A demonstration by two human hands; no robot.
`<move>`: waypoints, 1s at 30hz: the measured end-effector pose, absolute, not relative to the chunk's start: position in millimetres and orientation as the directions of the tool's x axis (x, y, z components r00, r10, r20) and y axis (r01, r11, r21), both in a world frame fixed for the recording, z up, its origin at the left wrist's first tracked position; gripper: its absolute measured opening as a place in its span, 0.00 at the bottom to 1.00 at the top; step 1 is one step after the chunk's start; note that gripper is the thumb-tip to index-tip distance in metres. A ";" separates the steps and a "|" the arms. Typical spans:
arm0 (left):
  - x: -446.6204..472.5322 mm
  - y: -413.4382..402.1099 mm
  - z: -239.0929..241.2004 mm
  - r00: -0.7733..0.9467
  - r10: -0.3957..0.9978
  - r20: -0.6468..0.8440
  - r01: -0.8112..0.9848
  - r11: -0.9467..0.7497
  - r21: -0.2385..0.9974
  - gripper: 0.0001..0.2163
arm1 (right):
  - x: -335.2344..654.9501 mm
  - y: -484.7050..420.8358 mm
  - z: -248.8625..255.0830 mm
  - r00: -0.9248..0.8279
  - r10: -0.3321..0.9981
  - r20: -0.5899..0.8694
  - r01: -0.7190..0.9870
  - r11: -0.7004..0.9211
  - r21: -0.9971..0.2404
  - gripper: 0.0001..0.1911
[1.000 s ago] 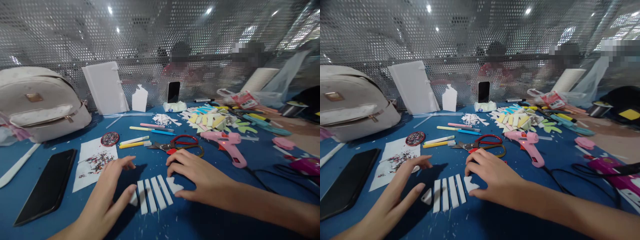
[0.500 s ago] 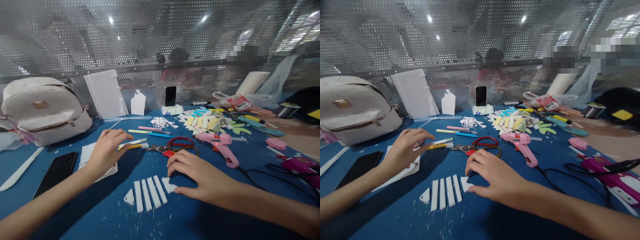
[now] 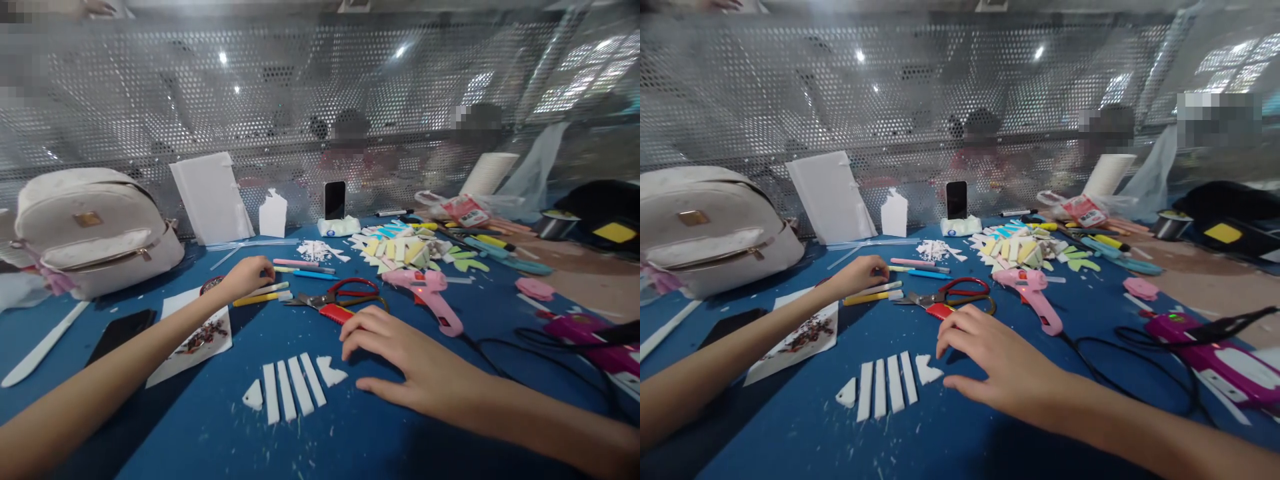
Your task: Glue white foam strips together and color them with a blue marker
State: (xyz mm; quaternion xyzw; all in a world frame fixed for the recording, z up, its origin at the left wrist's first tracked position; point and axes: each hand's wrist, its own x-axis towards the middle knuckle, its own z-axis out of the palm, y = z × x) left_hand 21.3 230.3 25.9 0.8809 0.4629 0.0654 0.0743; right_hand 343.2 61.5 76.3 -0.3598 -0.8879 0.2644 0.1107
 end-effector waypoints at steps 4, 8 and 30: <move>21.2 233.5 19.7 0.533 0.845 0.044 0.820 -0.529 0.218 0.15 | 343.9 60.2 77.5 -0.719 0.694 0.011 0.572 0.602 -0.558 0.07; 22.2 230.7 16.9 0.521 0.852 0.056 0.822 -0.519 0.237 0.15 | 341.8 60.3 77.8 -0.720 0.694 0.021 0.563 0.601 -0.568 0.07; 56.3 226.1 37.9 0.484 0.874 0.032 0.862 -0.483 0.155 0.15 | 339.9 57.5 81.1 -0.724 0.686 0.067 0.543 0.628 -0.558 0.04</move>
